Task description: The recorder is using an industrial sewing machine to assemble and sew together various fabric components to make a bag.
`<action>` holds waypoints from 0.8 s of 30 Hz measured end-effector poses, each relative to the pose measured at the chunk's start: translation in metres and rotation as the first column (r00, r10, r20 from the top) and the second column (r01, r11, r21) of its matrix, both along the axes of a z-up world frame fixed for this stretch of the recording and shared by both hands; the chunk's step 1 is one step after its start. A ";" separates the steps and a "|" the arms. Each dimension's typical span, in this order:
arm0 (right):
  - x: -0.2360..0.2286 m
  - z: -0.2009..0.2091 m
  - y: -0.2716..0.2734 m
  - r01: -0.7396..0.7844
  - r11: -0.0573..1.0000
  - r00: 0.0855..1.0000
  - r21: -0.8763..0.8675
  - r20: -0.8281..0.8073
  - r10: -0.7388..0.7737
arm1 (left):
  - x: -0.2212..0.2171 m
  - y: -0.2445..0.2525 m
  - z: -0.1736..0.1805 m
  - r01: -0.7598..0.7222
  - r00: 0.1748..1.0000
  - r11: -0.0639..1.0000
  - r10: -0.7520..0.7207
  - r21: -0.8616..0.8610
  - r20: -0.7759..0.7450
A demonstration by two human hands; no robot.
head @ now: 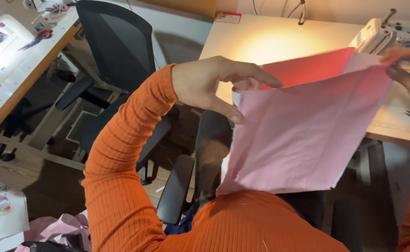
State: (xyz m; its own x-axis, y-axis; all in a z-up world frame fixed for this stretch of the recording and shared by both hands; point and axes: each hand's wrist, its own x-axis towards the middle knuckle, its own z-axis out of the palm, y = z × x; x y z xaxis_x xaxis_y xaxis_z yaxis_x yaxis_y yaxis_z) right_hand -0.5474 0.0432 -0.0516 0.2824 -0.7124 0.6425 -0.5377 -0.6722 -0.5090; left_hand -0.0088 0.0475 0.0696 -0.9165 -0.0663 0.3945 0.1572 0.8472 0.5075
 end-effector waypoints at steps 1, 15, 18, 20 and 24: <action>0.025 0.018 0.010 0.105 0.990 0.984 -0.089 -0.135 -0.117 | -0.008 0.012 0.010 0.003 1.000 1.000 -0.003 -0.018 0.030; 0.221 0.115 0.085 0.158 0.870 0.980 0.468 -0.186 -0.078 | -0.106 -0.022 0.024 -0.080 0.964 0.992 0.052 -0.099 -0.263; 0.205 0.108 0.086 -0.181 0.934 0.983 0.309 0.087 0.162 | -0.102 -0.020 0.031 -0.103 0.990 0.994 0.100 -0.030 -0.097; 0.200 0.116 0.094 -0.122 0.963 0.989 0.241 0.105 0.100 | -0.097 0.000 0.052 -0.241 0.960 0.969 0.229 0.057 0.159; 0.156 0.083 0.090 -0.170 0.976 0.985 0.136 0.041 0.166 | -0.091 0.003 0.023 -0.272 0.932 0.960 0.278 -0.060 0.232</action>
